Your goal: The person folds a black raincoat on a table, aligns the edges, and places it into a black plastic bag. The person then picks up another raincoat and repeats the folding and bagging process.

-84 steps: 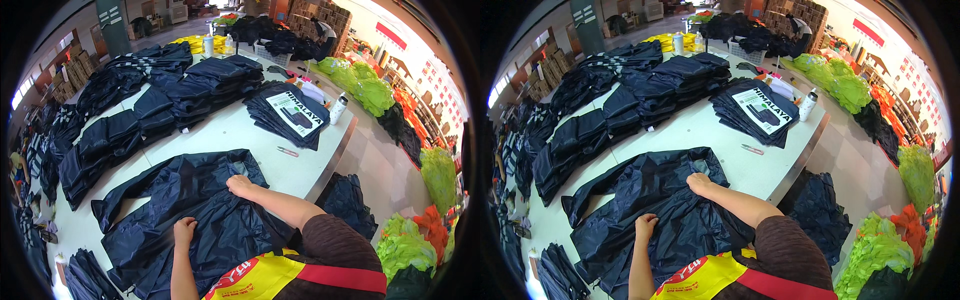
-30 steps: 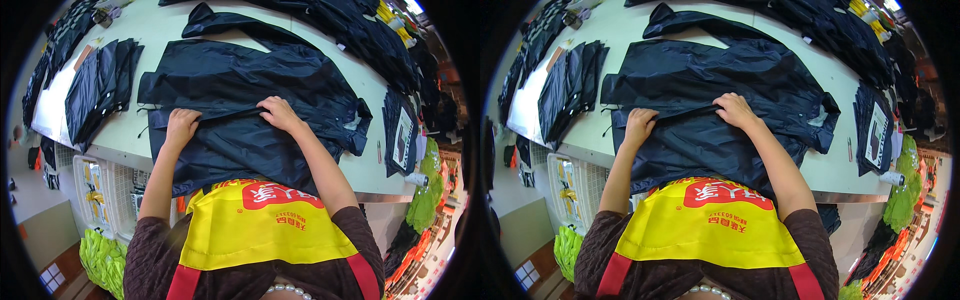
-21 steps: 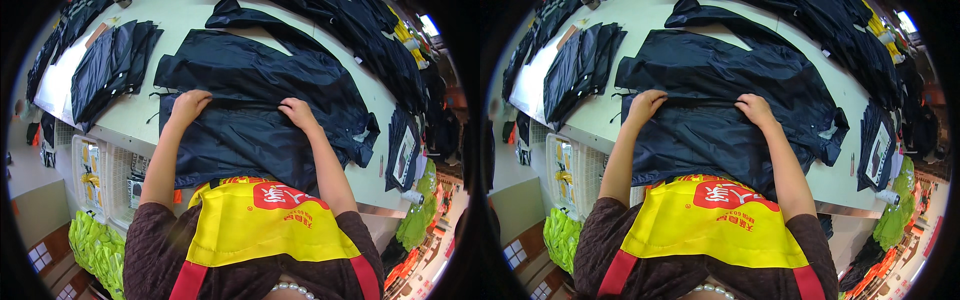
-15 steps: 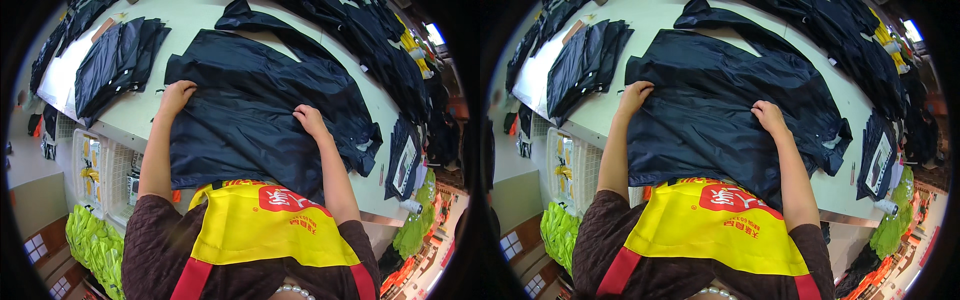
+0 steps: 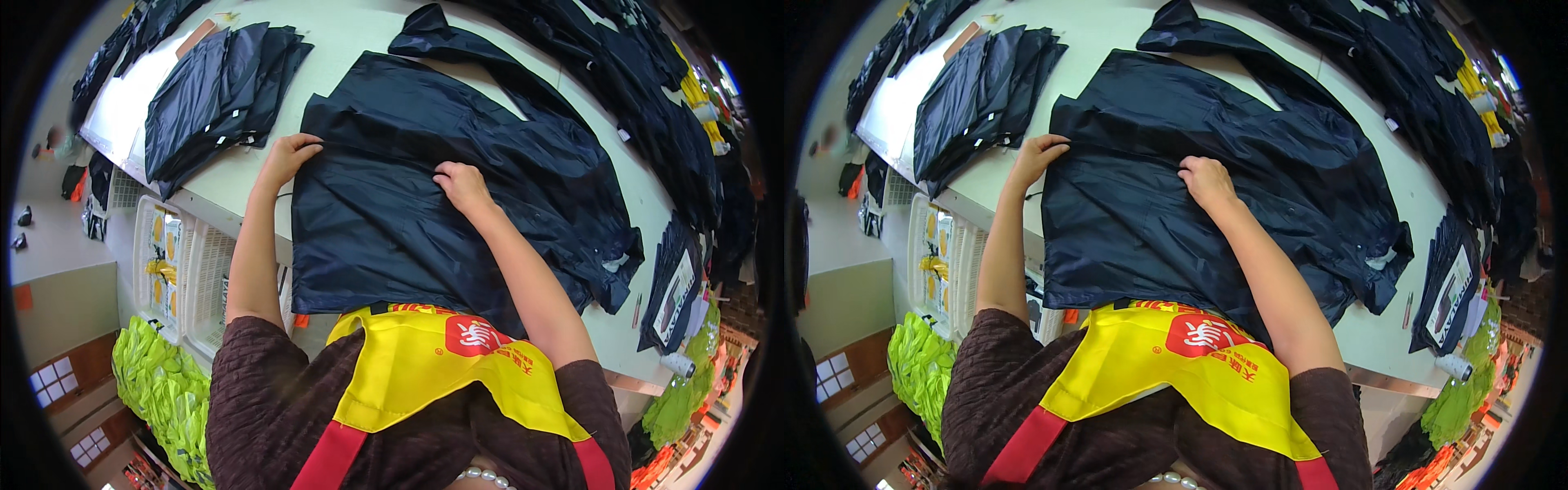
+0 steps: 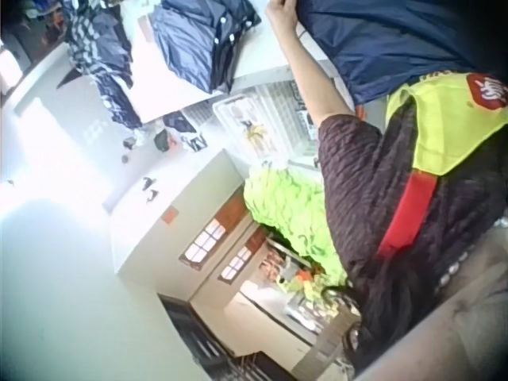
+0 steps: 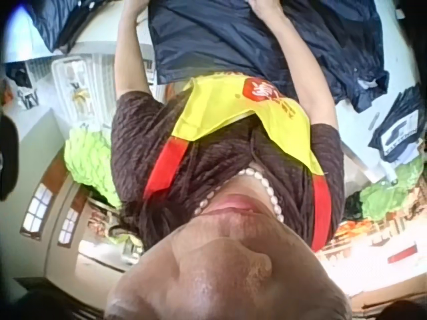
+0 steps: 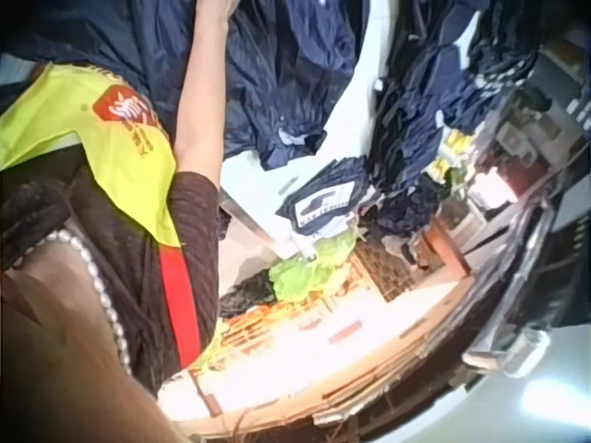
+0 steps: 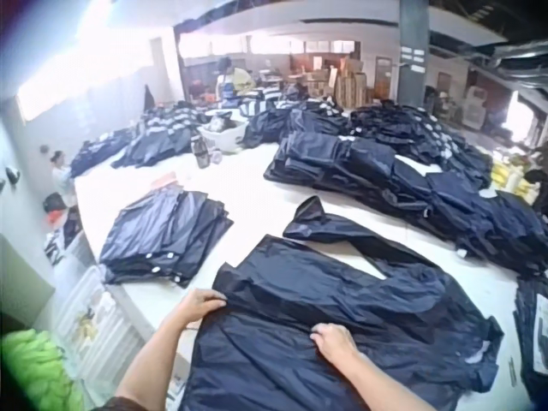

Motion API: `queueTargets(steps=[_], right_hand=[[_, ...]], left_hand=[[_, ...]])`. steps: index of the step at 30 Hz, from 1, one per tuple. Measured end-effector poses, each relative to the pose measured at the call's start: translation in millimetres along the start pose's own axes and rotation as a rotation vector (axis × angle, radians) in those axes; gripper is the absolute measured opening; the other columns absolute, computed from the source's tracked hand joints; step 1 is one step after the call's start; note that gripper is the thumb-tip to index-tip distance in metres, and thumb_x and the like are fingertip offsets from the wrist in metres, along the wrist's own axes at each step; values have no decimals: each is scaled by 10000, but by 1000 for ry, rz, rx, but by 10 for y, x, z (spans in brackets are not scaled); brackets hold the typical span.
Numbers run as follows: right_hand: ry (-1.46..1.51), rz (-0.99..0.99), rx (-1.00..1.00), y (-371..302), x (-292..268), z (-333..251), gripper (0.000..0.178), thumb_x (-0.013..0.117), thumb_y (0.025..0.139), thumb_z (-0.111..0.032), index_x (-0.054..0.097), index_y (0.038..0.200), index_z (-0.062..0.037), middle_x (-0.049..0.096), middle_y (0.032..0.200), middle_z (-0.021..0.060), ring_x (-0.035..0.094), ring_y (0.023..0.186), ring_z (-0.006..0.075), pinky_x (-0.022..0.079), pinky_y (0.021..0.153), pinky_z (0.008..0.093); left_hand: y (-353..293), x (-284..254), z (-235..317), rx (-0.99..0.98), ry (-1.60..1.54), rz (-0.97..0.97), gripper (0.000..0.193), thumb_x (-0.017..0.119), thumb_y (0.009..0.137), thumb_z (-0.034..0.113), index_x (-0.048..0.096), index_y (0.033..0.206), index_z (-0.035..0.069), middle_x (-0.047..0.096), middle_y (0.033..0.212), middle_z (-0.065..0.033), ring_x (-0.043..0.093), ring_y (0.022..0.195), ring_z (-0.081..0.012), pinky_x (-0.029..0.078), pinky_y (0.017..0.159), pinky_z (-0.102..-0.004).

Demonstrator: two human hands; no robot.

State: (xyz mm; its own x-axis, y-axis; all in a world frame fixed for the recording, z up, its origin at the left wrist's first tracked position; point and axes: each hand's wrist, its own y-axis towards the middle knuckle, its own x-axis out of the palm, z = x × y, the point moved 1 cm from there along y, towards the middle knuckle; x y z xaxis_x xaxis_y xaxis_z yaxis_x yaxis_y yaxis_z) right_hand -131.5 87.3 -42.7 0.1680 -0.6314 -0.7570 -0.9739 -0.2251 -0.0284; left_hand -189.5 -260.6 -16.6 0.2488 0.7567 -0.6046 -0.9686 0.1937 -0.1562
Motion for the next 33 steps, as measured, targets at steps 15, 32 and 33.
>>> queueTargets(steps=[15, 32, 33], right_hand=[[-75, -236, 260, 265, -203, -141, 173, 707, 720, -85, 685, 886, -41, 657, 920, 192, 624, 912, 343, 493, 803, 395], [63, -368, 278, 379, -335, -129, 213, 761, 649, -96, 685, 824, 0, 664, 780, 156, 641, 715, 239, 503, 705, 320], [76, -370, 220, 395, -302, -66, 207, 762, 650, -108, 694, 821, -15, 665, 773, 145, 644, 722, 236, 503, 699, 315]], left_hand=[[380, 57, -71, 173, 314, -48, 246, 658, 760, 156, 685, 977, 43, 670, 939, -160, 636, 890, -300, 484, 807, -341], [692, -62, -36, -455, 190, -170, 242, 813, 646, 186, 718, 848, 94, 688, 747, -77, 655, 623, -186, 536, 606, -311], [735, -62, -156, -442, 169, -184, 267, 821, 652, 201, 712, 867, 87, 678, 707, -63, 640, 566, -155, 538, 556, -295]])
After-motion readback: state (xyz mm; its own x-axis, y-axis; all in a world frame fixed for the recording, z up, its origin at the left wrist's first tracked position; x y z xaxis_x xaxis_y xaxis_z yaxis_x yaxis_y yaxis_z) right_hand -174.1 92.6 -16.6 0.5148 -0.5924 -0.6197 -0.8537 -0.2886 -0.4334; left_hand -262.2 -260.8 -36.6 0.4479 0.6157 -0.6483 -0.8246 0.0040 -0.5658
